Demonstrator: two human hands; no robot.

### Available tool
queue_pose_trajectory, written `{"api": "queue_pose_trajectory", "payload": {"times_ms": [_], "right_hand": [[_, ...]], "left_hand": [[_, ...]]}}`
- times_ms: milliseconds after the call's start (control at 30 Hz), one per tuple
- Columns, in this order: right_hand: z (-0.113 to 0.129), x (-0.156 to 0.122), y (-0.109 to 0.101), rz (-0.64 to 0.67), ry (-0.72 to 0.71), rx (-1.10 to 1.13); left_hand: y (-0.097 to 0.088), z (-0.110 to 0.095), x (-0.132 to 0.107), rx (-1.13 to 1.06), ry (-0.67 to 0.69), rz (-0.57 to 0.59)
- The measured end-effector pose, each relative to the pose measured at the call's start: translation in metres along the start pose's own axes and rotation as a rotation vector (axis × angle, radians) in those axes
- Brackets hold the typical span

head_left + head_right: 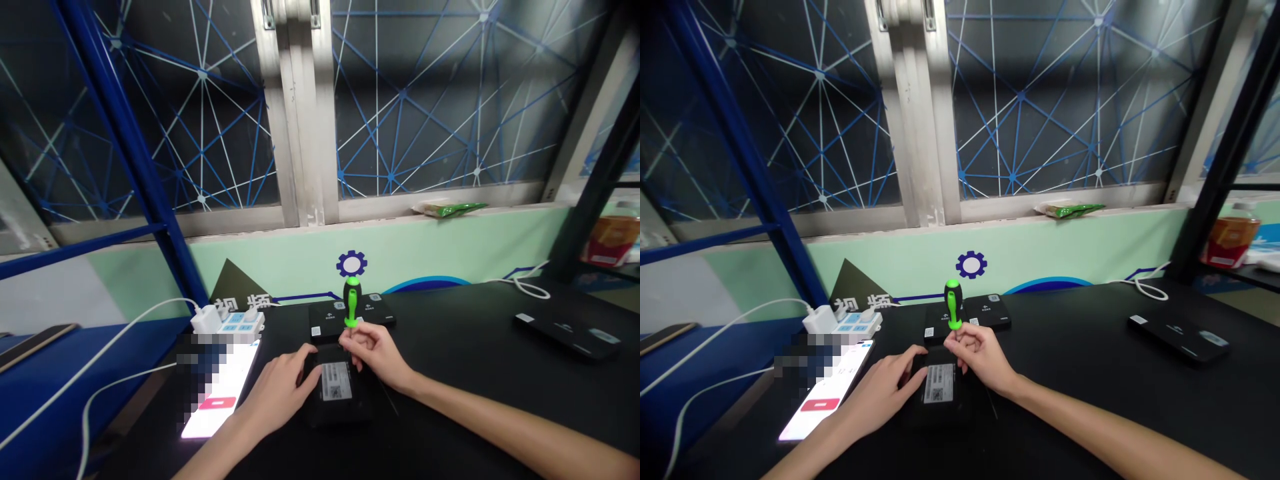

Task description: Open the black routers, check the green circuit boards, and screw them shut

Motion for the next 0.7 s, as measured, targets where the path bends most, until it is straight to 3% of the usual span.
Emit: {"api": "queue_pose_trajectory", "payload": {"times_ms": [133,367,700], "right_hand": [[-0.0024,0.0008,-0.0019,-0.038,-0.01,0.065],[0.0042,-0.0016,0.0036,0.042,-0.035,-0.026],[-0.0032,0.0005,-0.0033,-0.061,-0.031,0.062]], "left_hand": [[0.0016,0.0009,0.0,-0.006,-0.002,0.007],[0.0008,0.0004,-0.0002,-0.006,-0.003,0.009],[0.0043,0.0037,-0.0005,0.003,0.004,-0.003]]}}
Point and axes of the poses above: each hand's wrist, its own x-axis towards the middle knuckle, its own y-axis out of the palm, z = x × y, the point moved 6 cm from there along x, towards the middle knuckle, and after that the axes turned 15 degrees about x, right-handed, at the moved point
